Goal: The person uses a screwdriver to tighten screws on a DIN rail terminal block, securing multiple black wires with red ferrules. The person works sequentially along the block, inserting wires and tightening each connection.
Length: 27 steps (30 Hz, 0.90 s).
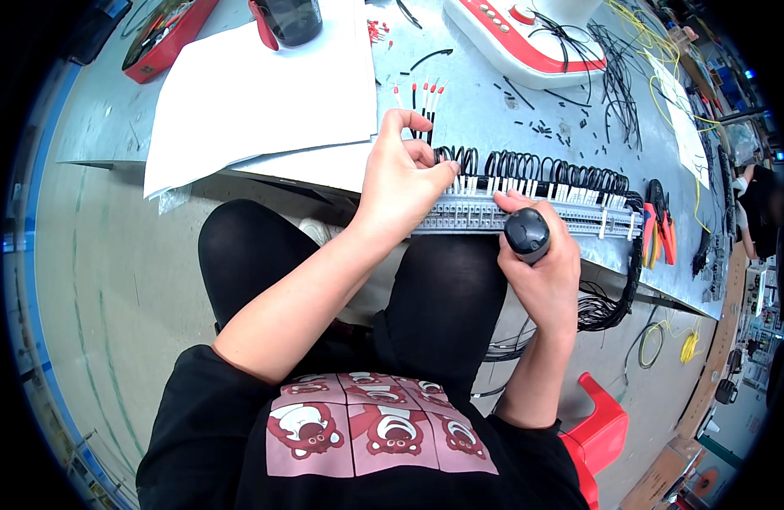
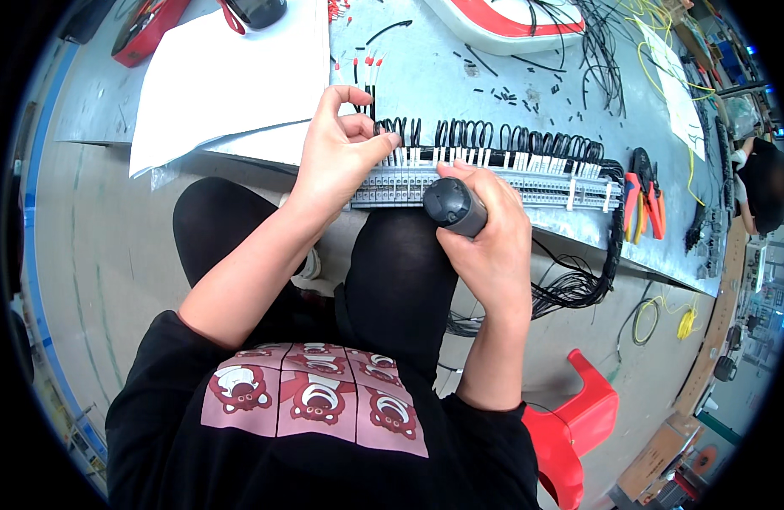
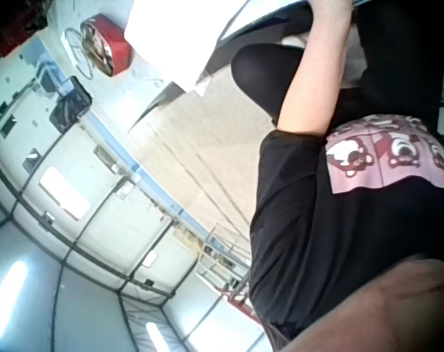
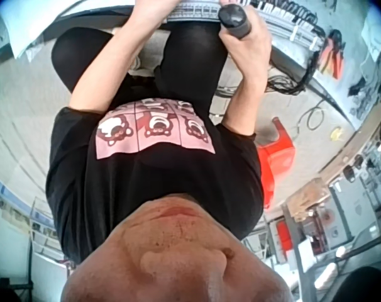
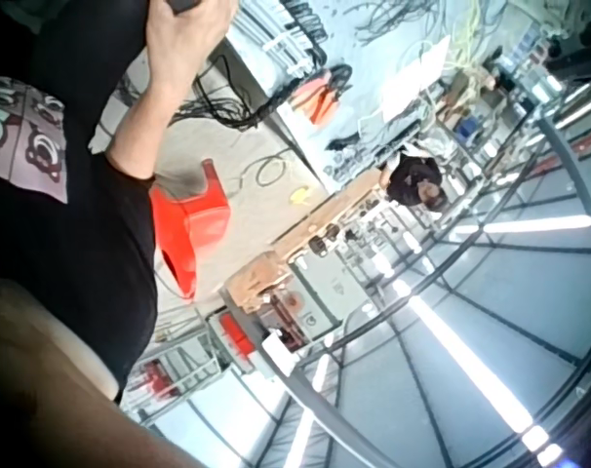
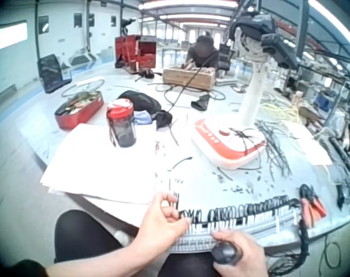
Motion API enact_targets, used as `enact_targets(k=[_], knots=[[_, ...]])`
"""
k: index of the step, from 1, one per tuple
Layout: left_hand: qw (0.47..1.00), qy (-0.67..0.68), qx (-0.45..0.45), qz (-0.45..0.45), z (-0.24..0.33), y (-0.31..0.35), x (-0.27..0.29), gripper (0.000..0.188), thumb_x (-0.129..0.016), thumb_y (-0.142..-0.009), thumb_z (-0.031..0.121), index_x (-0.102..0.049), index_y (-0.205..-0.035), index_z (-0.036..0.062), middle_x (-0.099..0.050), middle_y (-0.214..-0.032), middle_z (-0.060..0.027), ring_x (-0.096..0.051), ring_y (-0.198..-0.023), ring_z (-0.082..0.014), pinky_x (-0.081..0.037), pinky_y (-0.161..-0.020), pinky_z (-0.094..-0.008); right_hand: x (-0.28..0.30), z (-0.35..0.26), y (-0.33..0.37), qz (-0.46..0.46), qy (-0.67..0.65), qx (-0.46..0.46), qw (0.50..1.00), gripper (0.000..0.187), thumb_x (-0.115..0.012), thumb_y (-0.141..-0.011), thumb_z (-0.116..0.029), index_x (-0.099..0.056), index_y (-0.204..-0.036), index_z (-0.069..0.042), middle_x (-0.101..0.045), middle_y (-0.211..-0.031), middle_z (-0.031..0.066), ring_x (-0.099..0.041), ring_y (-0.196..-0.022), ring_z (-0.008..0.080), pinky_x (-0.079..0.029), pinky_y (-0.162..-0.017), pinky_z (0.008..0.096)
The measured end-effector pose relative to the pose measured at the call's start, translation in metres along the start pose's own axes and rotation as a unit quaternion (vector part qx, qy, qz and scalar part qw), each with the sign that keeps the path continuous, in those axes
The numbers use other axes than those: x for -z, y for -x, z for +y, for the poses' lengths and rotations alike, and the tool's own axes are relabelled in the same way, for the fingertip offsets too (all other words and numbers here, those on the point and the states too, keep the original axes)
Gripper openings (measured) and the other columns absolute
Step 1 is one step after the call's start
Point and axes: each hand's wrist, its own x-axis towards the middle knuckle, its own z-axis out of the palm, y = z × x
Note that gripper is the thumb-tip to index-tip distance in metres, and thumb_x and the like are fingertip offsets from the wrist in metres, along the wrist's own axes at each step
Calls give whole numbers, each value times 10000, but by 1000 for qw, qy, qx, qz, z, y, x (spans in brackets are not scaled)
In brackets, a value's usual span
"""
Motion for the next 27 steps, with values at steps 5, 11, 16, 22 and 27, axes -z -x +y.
enact_targets(k=[5,11,16,22,27], knots=[[999,31,10,6,-2,0,0,461,-741,-765,26,-425,-1101,14,-579,-682,-31,-562,-639,-91,-463,-604,-250,-2,-4,1,16,16,-7,1000,340,-617,-633,75,-627,-960,-15,-720,-1048,103,-644,-1106,294,-457,-970,389],[987,-152,-23,-47,3,0,7,466,-773,-811,118,-448,-1127,12,-616,-770,-33,-577,-709,-57,-465,-631,-217,1,-3,1,3,10,-27,1000,358,-608,-632,75,-635,-977,-18,-719,-1045,106,-647,-1102,292,-460,-967,394],[992,-117,7,-39,1,0,6,455,-774,-808,120,-457,-1114,9,-606,-760,-22,-556,-703,-55,-456,-666,-211,0,-6,1,3,-5,-36,999,313,-599,-630,70,-608,-933,-9,-722,-1044,105,-644,-1113,300,-461,-969,398],[999,-13,22,-26,-1,4,4,443,-732,-809,59,-436,-1134,7,-605,-785,-33,-551,-710,-57,-458,-683,-214,1,-5,1,6,-6,-20,1000,298,-597,-629,61,-599,-919,-8,-721,-1051,102,-638,-1126,305,-454,-976,404],[996,-87,20,-10,4,4,-3,445,-707,-808,36,-419,-1146,5,-631,-822,-60,-568,-734,-68,-473,-708,-227,-1,-1,2,6,1,-18,1000,321,-600,-628,55,-620,-940,-16,-720,-1043,98,-641,-1122,303,-454,-971,399]])
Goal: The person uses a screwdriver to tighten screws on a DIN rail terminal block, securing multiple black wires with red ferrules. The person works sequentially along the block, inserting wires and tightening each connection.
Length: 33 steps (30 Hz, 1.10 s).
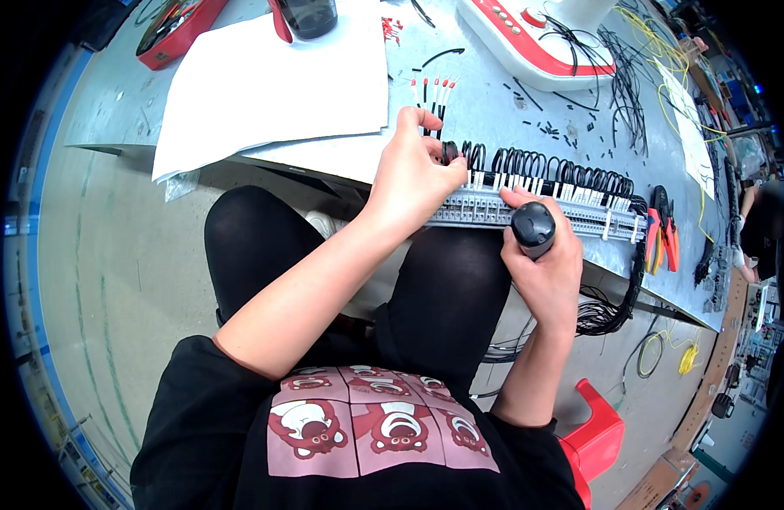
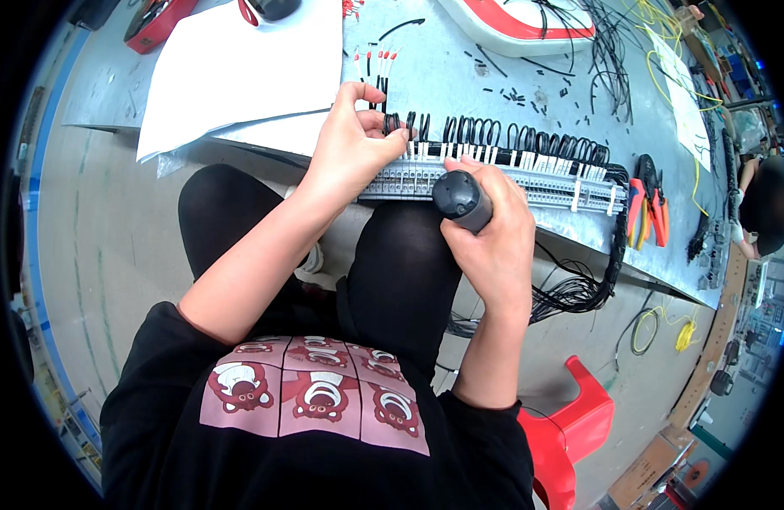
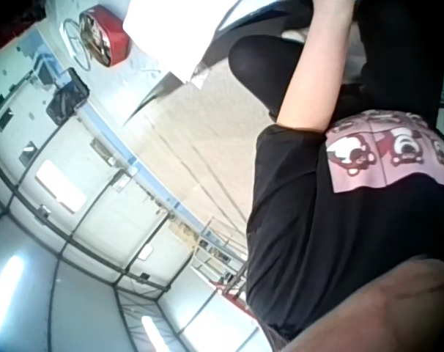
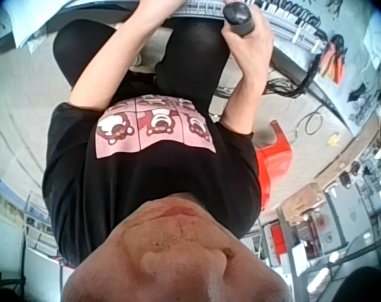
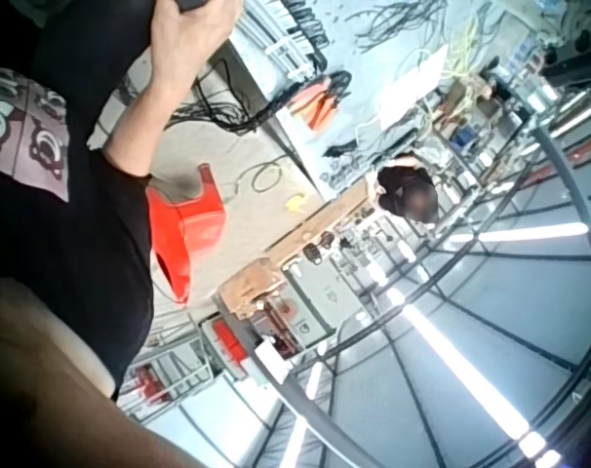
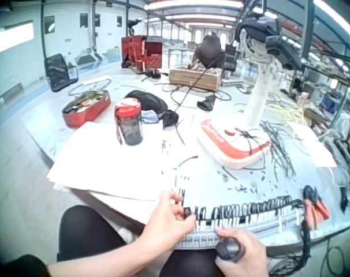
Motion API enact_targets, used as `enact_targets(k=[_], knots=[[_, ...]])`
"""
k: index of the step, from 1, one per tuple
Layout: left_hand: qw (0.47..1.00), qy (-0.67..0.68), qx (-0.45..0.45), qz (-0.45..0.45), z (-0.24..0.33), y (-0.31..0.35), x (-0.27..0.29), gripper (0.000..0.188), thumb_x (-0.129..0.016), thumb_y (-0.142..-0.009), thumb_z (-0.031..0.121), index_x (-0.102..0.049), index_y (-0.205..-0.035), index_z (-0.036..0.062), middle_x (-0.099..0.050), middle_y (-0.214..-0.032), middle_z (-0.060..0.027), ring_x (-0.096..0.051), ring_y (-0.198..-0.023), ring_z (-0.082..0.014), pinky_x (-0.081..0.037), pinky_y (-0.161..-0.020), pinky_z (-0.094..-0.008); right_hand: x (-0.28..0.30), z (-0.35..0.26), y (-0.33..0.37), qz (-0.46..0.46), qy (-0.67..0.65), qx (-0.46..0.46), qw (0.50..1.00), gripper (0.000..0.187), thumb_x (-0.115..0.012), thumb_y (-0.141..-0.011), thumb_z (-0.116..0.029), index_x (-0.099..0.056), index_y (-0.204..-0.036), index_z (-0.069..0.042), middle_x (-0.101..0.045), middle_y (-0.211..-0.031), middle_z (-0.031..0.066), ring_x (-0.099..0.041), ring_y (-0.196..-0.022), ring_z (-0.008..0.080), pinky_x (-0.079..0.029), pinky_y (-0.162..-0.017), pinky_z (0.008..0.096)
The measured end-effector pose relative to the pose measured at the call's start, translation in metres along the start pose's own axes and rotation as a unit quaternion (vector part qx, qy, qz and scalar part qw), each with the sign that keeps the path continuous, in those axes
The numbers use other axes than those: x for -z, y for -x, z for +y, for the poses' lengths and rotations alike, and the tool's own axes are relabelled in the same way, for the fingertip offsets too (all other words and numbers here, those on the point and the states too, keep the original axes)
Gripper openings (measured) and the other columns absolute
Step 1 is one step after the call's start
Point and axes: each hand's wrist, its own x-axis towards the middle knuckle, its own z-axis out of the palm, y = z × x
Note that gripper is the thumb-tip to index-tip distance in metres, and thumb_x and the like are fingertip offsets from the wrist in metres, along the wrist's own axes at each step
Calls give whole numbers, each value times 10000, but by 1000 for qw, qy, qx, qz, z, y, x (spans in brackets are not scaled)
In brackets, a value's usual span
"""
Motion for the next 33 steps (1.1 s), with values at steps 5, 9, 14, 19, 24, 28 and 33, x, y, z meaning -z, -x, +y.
enact_targets(k=[5,9,14,19,24,28,33], knots=[[999,51,14,7,-2,-1,-1,448,-702,-807,23,-413,-1149,10,-649,-846,-76,-600,-788,-98,-484,-721,-243,-1,2,1,12,-15,6,1000,332,-603,-626,53,-633,-947,-25,-719,-1060,93,-641,-1119,295,-456,-967,394],[988,148,37,18,-6,2,-3,431,-697,-818,19,-414,-1143,21,-654,-871,-81,-619,-832,-114,-497,-734,-261,-3,-2,2,15,-3,2,1000,335,-604,-621,60,-629,-944,-26,-720,-1064,93,-643,-1116,291,-457,-966,390],[991,120,51,-23,0,1,2,484,-691,-845,38,-397,-1229,18,-676,-948,-104,-638,-896,-128,-506,-803,-275,-2,-1,1,17,2,-4,1000,331,-604,-622,61,-622,-941,-24,-724,-1055,93,-638,-1121,289,-457,-965,388],[987,122,38,-102,3,3,10,568,-684,-873,54,-356,-1334,2,-689,-1017,-131,-638,-979,-135,-492,-882,-279,-1,-3,0,9,6,-20,1000,311,-603,-627,57,-617,-929,-21,-725,-1051,91,-641,-1109,290,-455,-963,386],[992,90,43,-79,2,-2,5,574,-692,-857,19,-356,-1322,-11,-692,-1002,-130,-639,-974,-137,-488,-894,-282,-2,1,0,15,25,20,999,318,-613,-710,61,-665,-1014,-13,-711,-1035,103,-665,-1057,242,-470,-937,338],[986,142,68,-50,3,1,2,558,-695,-857,27,-372,-1310,-13,-698,-955,-116,-643,-927,-128,-489,-865,-274,-4,1,2,23,48,37,998,325,-615,-753,64,-693,-1060,-10,-702,-1017,110,-676,-1049,232,-480,-929,321],[997,5,9,-79,0,-1,14,476,-688,-880,72,-435,-1277,4,-691,-873,-64,-625,-848,-99,-479,-810,-263,-3,3,1,16,32,35,999,315,-619,-757,61,-695,-1053,-12,-706,-1040,115,-675,-1052,232,-481,-926,321]])
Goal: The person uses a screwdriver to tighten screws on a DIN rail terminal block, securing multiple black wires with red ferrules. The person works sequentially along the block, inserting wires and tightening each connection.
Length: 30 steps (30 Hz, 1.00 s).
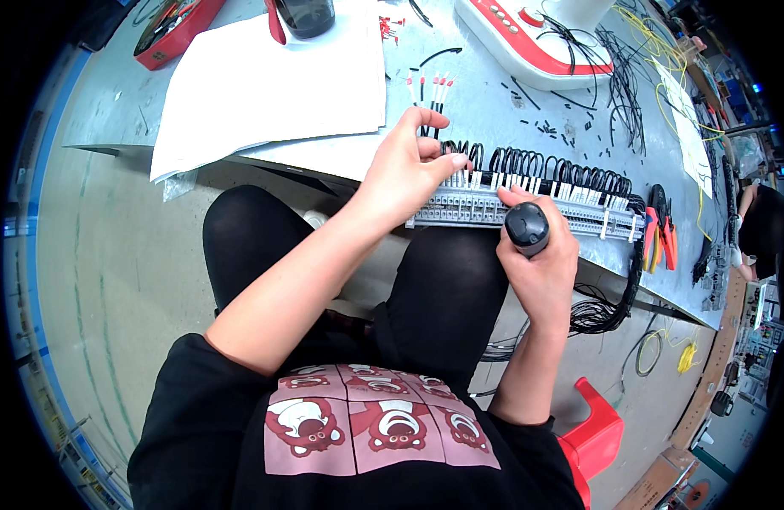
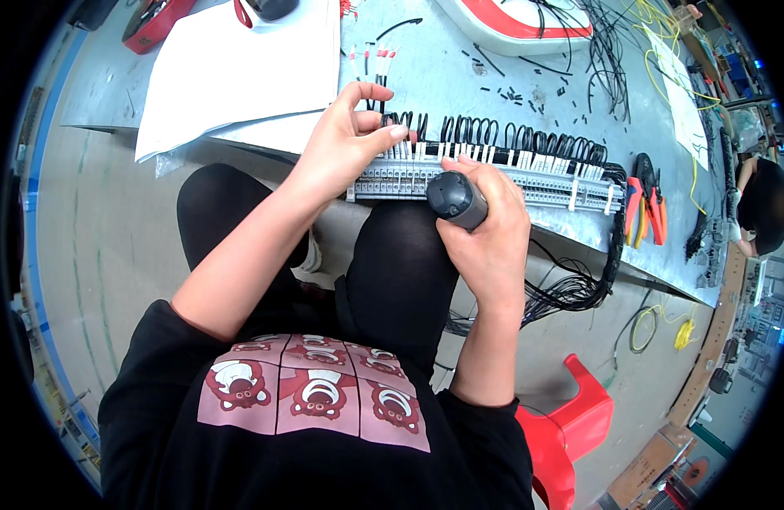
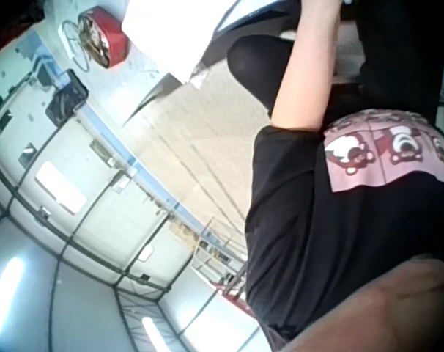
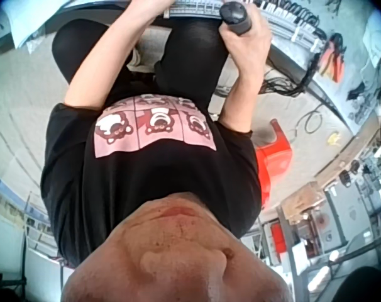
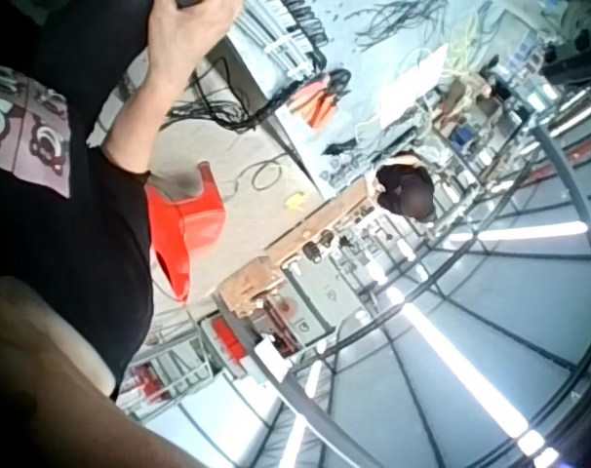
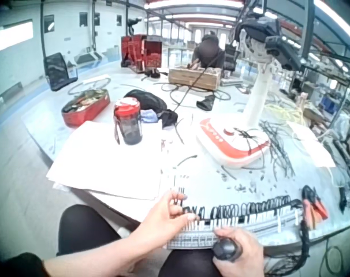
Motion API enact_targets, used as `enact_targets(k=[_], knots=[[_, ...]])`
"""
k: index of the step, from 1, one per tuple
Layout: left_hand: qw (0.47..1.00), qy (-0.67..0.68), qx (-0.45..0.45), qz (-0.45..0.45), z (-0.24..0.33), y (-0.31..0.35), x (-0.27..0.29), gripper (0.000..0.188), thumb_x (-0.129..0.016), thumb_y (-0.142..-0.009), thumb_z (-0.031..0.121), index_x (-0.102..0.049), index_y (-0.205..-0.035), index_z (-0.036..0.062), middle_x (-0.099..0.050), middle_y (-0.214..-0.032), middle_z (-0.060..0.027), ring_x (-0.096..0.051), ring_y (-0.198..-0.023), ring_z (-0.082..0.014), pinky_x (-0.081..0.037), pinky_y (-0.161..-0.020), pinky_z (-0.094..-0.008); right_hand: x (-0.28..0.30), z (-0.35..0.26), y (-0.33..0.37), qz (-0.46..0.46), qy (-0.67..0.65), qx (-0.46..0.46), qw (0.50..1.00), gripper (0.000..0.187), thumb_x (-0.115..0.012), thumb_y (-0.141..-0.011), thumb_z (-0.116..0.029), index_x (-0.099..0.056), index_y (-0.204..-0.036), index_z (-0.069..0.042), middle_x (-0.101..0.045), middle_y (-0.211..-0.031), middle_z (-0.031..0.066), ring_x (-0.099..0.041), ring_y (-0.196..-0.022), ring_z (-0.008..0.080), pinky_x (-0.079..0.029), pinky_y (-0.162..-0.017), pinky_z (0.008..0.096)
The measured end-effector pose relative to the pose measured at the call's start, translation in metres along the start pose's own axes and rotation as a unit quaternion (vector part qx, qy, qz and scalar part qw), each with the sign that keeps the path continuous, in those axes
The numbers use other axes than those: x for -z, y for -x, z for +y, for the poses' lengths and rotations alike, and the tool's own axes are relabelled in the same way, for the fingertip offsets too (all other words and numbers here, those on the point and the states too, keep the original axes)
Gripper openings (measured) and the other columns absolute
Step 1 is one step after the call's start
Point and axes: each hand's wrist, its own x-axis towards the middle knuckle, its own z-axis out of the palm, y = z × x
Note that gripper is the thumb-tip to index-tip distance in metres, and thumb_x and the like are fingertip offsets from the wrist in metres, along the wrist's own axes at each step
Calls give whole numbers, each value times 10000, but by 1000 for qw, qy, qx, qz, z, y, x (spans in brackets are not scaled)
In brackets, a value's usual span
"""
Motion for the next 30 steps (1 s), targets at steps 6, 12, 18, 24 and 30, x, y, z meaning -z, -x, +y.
enact_targets(k=[6,12,18,24,30], knots=[[1000,-5,12,-28,7,4,9,416,-665,-890,63,-469,-1254,23,-642,-765,-10,-573,-758,-68,-452,-735,-250,-1,-3,0,3,-7,-27,1000,305,-613,-767,56,-690,-1056,-6,-709,-1070,118,-671,-1047,213,-477,-924,308],[997,-54,-40,-41,4,-2,7,338,-654,-881,42,-505,-1183,16,-615,-708,-12,-548,-686,-73,-434,-657,-246,-3,-6,0,12,-34,-47,998,318,-589,-645,51,-635,-955,-9,-715,-1025,106,-644,-1098,295,-458,-963,390],[984,-130,-90,-84,4,-20,12,285,-678,-866,67,-556,-1114,-3,-613,-662,-34,-546,-623,-99,-432,-595,-285,-8,-12,-2,20,-23,-69,997,259,-595,-689,53,-619,-943,4,-714,-1029,120,-667,-1025,297,-489,-912,365],[994,-23,-85,-60,4,1,41,258,-590,-949,90,-560,-1192,9,-705,-891,-83,-673,-849,-140,-520,-767,-283,-2,-8,2,14,-69,-85,994,235,-616,-769,40,-647,-1000,10,-712,-1082,117,-670,-1003,195,-487,-894,308],[984,49,-163,-49,4,-10,57,220,-479,-961,-10,-556,-1167,-18,-672,-1113,-115,-677,-997,-173,-531,-857,-288,-1,5,2,-7,-114,-67,991,316,-614,-778,70,-688,-1072,-17,-678,-1139,92,-649,-1054,177,-456,-925,277]])
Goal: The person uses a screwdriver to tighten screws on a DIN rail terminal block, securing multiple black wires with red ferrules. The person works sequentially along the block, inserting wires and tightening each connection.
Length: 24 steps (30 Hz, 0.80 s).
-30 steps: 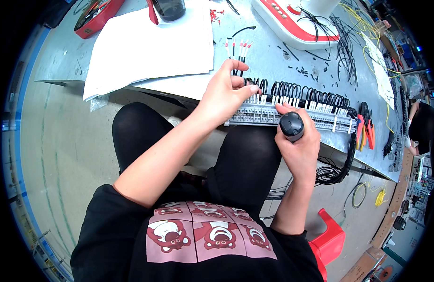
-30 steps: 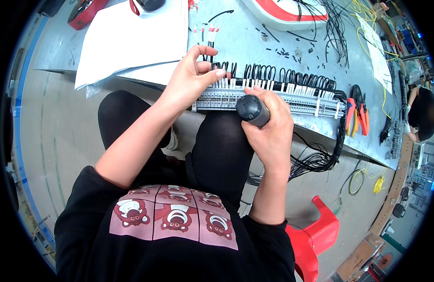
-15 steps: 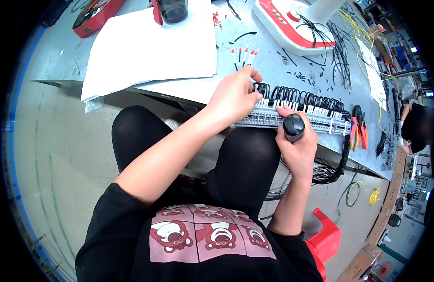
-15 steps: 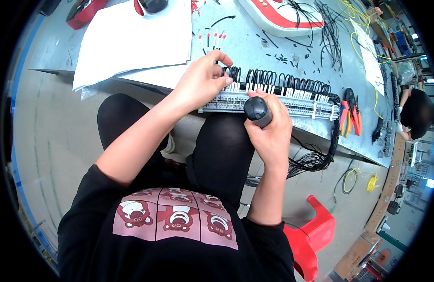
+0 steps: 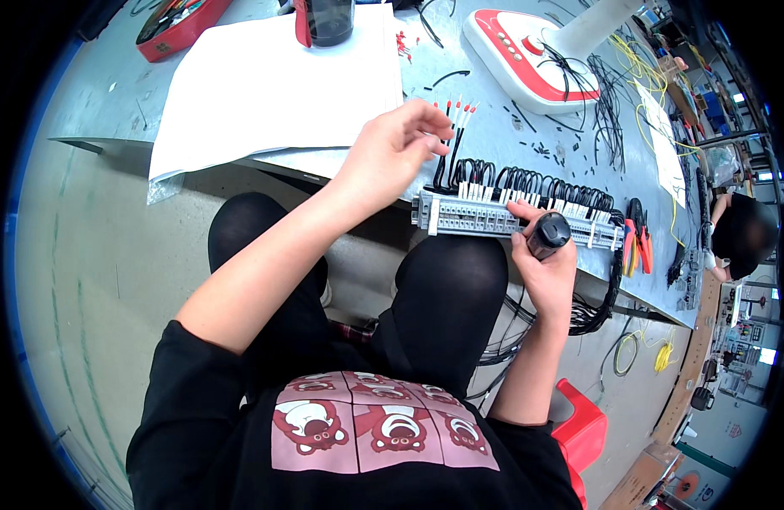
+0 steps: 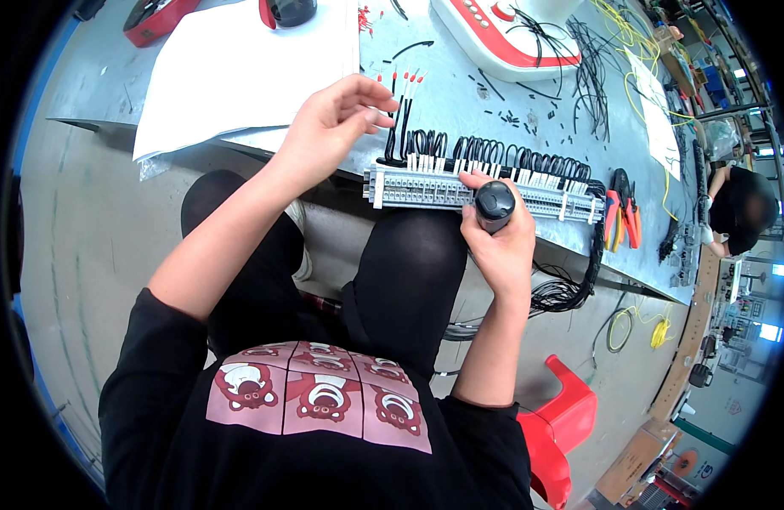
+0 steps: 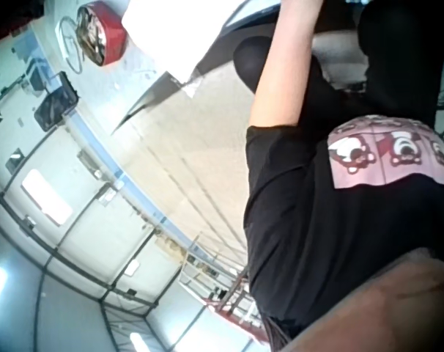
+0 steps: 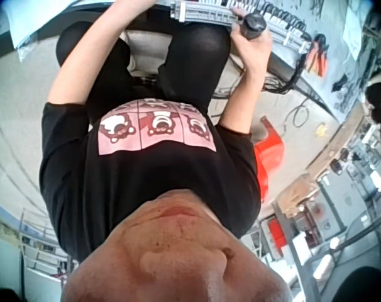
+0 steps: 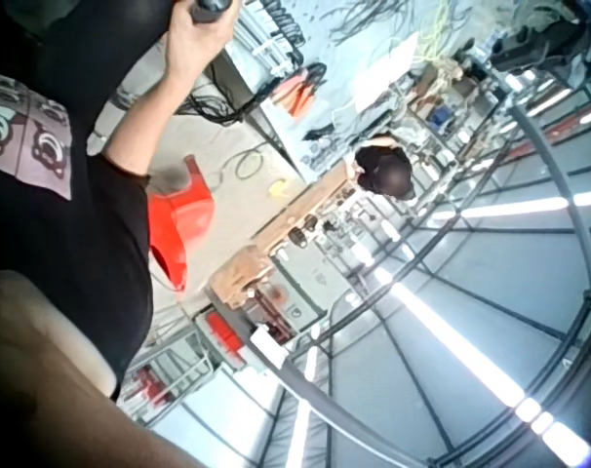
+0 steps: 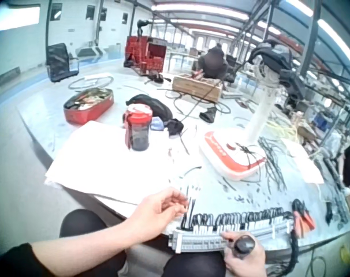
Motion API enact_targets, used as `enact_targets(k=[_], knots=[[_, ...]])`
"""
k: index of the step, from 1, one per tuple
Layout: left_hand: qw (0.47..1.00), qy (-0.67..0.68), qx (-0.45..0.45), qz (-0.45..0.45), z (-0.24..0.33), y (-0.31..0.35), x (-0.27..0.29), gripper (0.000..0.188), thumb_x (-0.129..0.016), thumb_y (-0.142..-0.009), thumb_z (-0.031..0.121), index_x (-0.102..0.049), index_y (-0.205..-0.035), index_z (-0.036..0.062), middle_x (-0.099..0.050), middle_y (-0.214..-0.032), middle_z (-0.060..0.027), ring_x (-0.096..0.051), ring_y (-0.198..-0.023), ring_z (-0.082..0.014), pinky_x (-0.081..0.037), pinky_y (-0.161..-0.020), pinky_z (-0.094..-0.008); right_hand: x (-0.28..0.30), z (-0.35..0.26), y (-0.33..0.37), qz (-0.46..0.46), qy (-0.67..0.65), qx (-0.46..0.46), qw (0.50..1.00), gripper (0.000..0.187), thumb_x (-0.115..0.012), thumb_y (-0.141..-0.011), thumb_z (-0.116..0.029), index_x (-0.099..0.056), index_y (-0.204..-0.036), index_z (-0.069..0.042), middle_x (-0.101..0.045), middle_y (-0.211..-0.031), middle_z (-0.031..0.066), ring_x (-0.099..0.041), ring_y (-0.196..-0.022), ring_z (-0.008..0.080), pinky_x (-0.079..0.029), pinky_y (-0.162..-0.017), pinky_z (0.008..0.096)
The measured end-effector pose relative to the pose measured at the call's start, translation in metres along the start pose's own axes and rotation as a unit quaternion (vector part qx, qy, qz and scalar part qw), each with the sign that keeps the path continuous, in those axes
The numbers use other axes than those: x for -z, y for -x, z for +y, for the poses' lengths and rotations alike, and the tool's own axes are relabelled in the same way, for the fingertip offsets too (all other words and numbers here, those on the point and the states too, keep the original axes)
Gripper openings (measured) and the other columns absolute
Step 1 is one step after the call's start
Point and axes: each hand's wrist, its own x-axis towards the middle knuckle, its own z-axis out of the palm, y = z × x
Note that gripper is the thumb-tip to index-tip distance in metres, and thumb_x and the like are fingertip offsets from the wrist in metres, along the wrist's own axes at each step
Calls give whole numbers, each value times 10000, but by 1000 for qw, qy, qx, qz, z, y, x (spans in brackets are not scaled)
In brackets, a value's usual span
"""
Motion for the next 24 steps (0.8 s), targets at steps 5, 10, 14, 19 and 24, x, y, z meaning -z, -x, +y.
enact_targets(k=[5,10,14,19,24], knots=[[996,-76,27,-35,-13,-16,-1,317,-460,-943,-36,-463,-1260,-41,-615,-1230,-201,-680,-1007,-210,-549,-842,-311,3,2,-4,-12,-61,15,998,148,-636,-802,100,-578,-882,-11,-673,-1157,126,-579,-938,83,-459,-825,257],[995,-67,59,-38,-1,-30,-4,334,-496,-948,-6,-461,-1279,-35,-621,-1191,-182,-689,-900,-171,-560,-716,-287,15,-13,-4,36,-106,4,994,192,-609,-852,78,-478,-924,-42,-688,-1075,191,-629,-965,170,-468,-855,320],[995,-38,73,-56,7,-27,-5,352,-519,-947,6,-470,-1294,-26,-623,-1109,-142,-683,-876,-144,-534,-697,-258,15,-45,-9,108,-168,45,979,162,-596,-876,34,-466,-947,-33,-670,-935,188,-672,-889,260,-525,-885,405],[997,-58,33,-48,-12,-22,6,346,-528,-939,2,-470,-1280,-19,-609,-1139,-128,-679,-866,-135,-525,-752,-262,6,-65,-14,149,-271,120,943,172,-614,-891,-66,-460,-964,-49,-586,-841,124,-638,-774,239,-557,-791,415],[997,-70,26,-27,-9,-23,-1,348,-536,-938,0,-468,-1280,2,-587,-1189,-125,-680,-867,-139,-528,-758,-256,-22,-78,-16,191,-319,161,914,187,-602,-917,-123,-445,-1006,-74,-572,-858,96,-621,-773,221,-533,-793,429]])
